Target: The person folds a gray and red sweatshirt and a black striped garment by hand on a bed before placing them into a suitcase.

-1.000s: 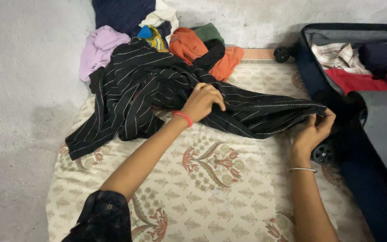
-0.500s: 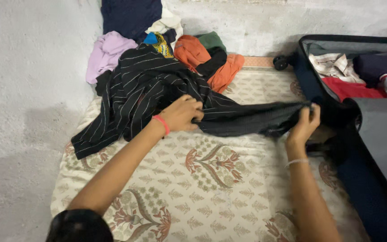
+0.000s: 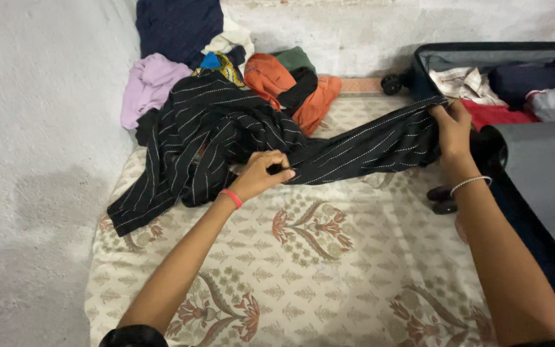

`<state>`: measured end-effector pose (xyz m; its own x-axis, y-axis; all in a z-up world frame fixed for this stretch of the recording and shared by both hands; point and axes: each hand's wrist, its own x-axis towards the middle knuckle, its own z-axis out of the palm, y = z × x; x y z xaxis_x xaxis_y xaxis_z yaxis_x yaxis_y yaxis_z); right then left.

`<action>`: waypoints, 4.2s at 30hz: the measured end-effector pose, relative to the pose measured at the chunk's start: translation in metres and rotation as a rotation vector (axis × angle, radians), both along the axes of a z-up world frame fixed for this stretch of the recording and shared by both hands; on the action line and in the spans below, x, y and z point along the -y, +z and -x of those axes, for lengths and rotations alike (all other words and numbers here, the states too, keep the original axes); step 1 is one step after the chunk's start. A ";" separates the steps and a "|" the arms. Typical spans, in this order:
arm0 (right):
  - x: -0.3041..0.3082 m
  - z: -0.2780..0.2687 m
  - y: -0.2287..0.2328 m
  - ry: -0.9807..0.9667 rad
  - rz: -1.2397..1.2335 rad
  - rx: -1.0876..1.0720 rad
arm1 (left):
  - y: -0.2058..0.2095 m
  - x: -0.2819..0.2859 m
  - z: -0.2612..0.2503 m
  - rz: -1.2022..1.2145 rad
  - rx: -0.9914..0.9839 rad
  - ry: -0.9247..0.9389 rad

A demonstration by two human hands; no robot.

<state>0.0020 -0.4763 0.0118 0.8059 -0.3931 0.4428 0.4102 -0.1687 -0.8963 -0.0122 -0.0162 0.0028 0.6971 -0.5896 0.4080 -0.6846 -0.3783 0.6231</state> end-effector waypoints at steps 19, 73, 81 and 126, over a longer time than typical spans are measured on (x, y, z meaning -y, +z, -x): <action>-0.072 0.079 0.026 -0.392 0.752 -0.334 | 0.025 0.050 -0.019 0.256 0.204 0.164; -0.036 0.035 -0.128 0.112 -0.323 0.002 | -0.021 0.026 -0.020 -0.333 0.361 0.406; -0.027 0.015 -0.144 -0.016 -0.268 -0.029 | 0.023 0.014 0.003 -0.207 0.785 0.323; -0.019 0.046 0.065 0.439 0.382 -0.310 | 0.059 -0.077 0.011 -0.093 0.261 0.348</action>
